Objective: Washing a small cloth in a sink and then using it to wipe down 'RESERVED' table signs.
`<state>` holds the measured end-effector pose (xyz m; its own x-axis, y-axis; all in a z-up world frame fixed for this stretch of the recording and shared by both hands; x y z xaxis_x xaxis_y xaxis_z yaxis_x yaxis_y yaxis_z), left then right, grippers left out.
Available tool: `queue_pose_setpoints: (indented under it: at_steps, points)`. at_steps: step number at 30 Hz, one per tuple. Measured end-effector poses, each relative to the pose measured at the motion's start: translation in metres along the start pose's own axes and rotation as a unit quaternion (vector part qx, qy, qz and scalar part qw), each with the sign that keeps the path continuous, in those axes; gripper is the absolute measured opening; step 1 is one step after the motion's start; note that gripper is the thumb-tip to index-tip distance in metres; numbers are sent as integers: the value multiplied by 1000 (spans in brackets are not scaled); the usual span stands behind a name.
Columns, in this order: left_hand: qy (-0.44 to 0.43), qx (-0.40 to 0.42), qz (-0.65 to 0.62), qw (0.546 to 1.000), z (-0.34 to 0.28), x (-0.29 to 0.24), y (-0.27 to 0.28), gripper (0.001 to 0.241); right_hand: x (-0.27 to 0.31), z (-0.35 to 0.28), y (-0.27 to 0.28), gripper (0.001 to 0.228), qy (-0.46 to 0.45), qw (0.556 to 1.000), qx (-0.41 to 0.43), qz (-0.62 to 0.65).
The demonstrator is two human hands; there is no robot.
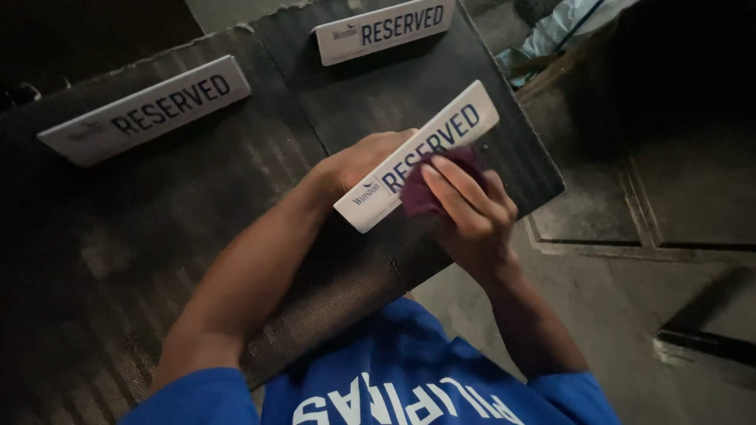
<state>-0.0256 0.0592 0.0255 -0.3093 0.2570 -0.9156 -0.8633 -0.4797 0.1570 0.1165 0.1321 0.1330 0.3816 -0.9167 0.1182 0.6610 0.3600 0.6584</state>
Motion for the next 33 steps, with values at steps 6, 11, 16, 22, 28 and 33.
queue_pose_setpoints:
  at_steps: [6, 11, 16, 22, 28, 33]
  points:
    - [-70, 8, -1, 998, 4, -1, -6, 60, -8, 8, 3, 37, 8, 1000, 26, -11]
    - [-9, 21, -29, 999, -2, 30, -12, 39, 3, 38, -7, 45, 15, 1000, 14, -9]
    - [120, 10, -51, 991, -4, 22, -5, 37, 6, 39, -14, 48, 25, 1000, 15, 0]
    - [-85, 21, 0, 996, 3, -12, -2, 65, -11, 1, 2, 39, 0, 1000, -18, 2]
    - [90, 31, -98, 991, 3, 35, -19, 56, -29, 20, 10, 38, -7, 1000, -18, -23]
    - [134, 95, -17, 986, -9, 38, -17, 34, -19, 33, 0, 42, -1, 999, -16, -28]
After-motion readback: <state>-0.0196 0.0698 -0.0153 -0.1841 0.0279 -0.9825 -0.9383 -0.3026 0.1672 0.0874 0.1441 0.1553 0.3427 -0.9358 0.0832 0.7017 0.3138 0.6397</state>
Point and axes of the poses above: each hand's wrist, its own z-axis towards the middle knuckle, its own y-axis out of the back of the hand, x = y × z, the point moved 7 cm from there along z, towards the middle knuckle, and after that the axes turned 6 degrees about -x, right-handed, at the moved point
